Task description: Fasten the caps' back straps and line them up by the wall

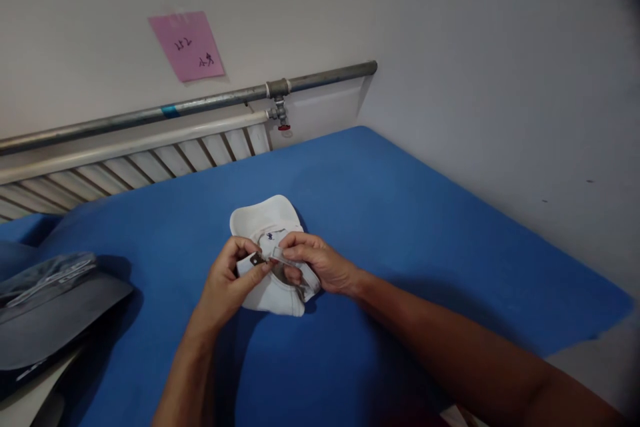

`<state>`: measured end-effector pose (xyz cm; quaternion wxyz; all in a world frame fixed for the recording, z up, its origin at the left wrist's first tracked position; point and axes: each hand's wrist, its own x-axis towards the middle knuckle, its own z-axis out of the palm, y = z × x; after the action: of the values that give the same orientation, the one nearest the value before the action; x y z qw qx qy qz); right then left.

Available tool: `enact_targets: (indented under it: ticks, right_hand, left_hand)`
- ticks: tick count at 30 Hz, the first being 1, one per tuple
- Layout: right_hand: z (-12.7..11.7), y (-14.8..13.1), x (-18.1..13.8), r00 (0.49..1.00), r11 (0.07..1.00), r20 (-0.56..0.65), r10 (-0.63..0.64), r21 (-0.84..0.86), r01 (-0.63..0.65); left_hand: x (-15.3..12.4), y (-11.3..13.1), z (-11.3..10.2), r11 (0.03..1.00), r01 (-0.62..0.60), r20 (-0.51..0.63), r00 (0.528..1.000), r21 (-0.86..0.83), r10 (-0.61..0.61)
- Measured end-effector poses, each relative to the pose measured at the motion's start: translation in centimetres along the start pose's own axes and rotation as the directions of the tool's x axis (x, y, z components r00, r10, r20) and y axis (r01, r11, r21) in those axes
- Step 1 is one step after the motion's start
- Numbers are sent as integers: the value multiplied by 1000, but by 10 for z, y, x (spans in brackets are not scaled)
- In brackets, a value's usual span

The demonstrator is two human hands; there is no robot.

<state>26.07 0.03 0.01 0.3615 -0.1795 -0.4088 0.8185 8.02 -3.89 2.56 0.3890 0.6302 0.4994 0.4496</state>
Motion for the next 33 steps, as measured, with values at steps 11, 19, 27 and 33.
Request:
enact_targets:
  ticks: [11,19,27,33]
  right_hand:
    - [2,0,-1,998,998,-62,-6,-70,2]
    - [9,-3,-1,997,999,-69,-24,-31,22]
    - [11,1,0,994,995,-37,103,-4,-103]
    - [12,1,0,996,996,-36,87,3,-87]
  left_hand:
    - [2,-6,-3,963,158,56,987,-220,-149]
    - [4,-14,-13,852,292,99,956,-435,-277]
    - [4,-9,-17,778,306,157,952,-549,-264]
    - [4,-9,-11,724,351,225,937,-594,-269]
